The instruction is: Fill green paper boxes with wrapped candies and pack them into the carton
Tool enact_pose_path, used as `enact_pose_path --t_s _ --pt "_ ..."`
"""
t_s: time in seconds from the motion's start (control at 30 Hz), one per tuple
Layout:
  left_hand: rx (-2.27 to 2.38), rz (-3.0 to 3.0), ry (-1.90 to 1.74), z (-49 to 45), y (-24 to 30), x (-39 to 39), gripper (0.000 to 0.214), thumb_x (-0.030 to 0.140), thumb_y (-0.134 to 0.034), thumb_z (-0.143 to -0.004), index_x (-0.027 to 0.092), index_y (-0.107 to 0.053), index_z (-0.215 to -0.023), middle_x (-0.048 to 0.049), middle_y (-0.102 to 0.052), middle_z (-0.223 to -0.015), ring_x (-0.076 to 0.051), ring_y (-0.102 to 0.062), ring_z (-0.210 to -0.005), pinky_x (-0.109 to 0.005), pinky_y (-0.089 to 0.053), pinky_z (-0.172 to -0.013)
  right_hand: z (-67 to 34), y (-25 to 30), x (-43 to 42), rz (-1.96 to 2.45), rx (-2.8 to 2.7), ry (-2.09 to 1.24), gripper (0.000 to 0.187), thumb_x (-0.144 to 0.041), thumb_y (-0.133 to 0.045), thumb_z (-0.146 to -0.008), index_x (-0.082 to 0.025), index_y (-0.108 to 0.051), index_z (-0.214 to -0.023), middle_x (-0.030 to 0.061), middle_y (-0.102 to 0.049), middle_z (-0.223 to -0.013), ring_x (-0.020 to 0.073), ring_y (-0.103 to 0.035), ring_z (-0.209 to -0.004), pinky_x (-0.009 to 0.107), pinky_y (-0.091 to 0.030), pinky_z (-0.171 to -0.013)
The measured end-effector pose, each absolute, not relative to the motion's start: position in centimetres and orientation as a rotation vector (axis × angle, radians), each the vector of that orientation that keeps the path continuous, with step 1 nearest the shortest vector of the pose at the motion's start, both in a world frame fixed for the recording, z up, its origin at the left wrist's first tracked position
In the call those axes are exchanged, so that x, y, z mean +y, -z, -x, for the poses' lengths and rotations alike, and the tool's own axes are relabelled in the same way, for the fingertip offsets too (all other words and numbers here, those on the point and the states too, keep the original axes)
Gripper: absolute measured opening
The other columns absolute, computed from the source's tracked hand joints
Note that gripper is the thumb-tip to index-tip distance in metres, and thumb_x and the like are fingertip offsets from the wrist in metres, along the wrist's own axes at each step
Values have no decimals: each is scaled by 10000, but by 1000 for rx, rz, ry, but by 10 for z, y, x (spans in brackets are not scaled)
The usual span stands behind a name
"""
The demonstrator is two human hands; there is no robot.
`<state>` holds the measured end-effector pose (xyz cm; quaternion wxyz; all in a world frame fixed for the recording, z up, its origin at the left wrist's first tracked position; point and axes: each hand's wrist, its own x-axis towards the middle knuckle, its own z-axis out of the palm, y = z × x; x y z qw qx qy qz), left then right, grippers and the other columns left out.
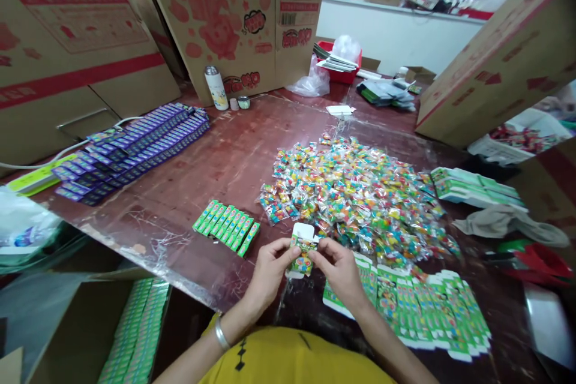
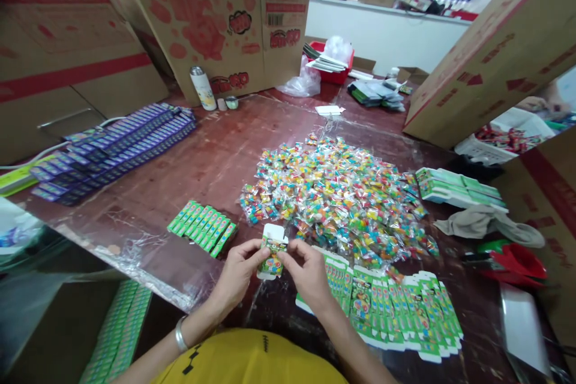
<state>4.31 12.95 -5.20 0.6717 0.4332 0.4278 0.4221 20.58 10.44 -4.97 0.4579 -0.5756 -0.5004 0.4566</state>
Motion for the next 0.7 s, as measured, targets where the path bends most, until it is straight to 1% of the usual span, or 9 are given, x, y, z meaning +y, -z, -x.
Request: enact_pose_path --t_s 0.03,0.1,0.17,0.2,0.3,0.43,0.53,0.63,0.7 --pt "1009 -991 -999 -45 53 128 296 332 -691 -796 140 -670 -1021 -35 -680 -823 -167 -622 -757 -259 -498 -712 -201 53 103 1414 -1192 -1096 241 -389 -668 -836 -192 -560 -747 -38 -512 -611 130 -497 -567 230 -393 -522" --pt "1083 -1041 -1091 -47 55 125 421 301 -695 -792 189 -587 -1184 -19 -670 -852 -163 -631 -787 -261 -506 -740 -194 58 101 1380 -1096 -1050 201 -363 -660 -844 -203 -598 -947 -22 -574 -688 145 -538 -617 242 -430 -563" --pt "1116 -1126 -1112 -47 56 123 514 277 -680 -800 233 -518 -1286 -22 -670 -940 -167 -637 -855 -273 -507 -793 -190 63 102 1352 -1064 -1008 331 -346 -646 -850 -220 -573 -1148 4 -624 -794 164 -576 -684 263 -468 -619" --pt "1115 -1171 -1089 -46 56 123 509 272 -667 -809 242 -519 -1295 -32 -670 -1009 -176 -635 -905 -281 -504 -822 -189 65 102 1353 -1075 -975 357 -340 -637 -855 -226 -570 -1187 12 -628 -821 168 -583 -702 271 -476 -639" --pt "1054 -1251 -986 -42 55 126 403 283 -630 -835 229 -577 -1230 -52 -658 -1122 -203 -621 -997 -299 -495 -865 -190 71 102 1383 -1160 -868 290 -320 -619 -864 -228 -620 -1138 12 -613 -822 163 -572 -700 270 -470 -646" --pt "933 -1256 -874 -36 52 131 289 276 -640 -822 189 -604 -1095 -43 -676 -981 -198 -631 -906 -298 -499 -816 -194 69 104 1405 -1308 -795 109 -294 -581 -887 -218 -638 -940 2 -596 -774 158 -552 -672 264 -441 -629" --pt "873 -1222 -845 -36 52 130 252 248 -657 -805 183 -592 -1040 -43 -660 -993 -195 -627 -923 -301 -492 -830 -197 62 107 1393 -1391 -774 160 -297 -566 -893 -206 -590 -763 30 -614 -858 184 -581 -786 286 -445 -714" --pt "870 -1119 -904 -39 53 128 282 238 -670 -794 203 -525 -1033 -37 -647 -1003 -184 -635 -909 -291 -500 -796 -198 57 112 1347 -1312 -909 169 -333 -598 -870 -208 -560 -762 55 -627 -987 207 -604 -882 300 -465 -766" --pt "896 -1063 -932 -41 54 127 328 227 -681 -780 217 -479 -1038 -25 -641 -981 -169 -642 -865 -276 -506 -755 -199 55 115 1290 -1200 -1020 179 -366 -641 -840 -219 -540 -822 38 -625 -930 197 -609 -834 293 -480 -742"
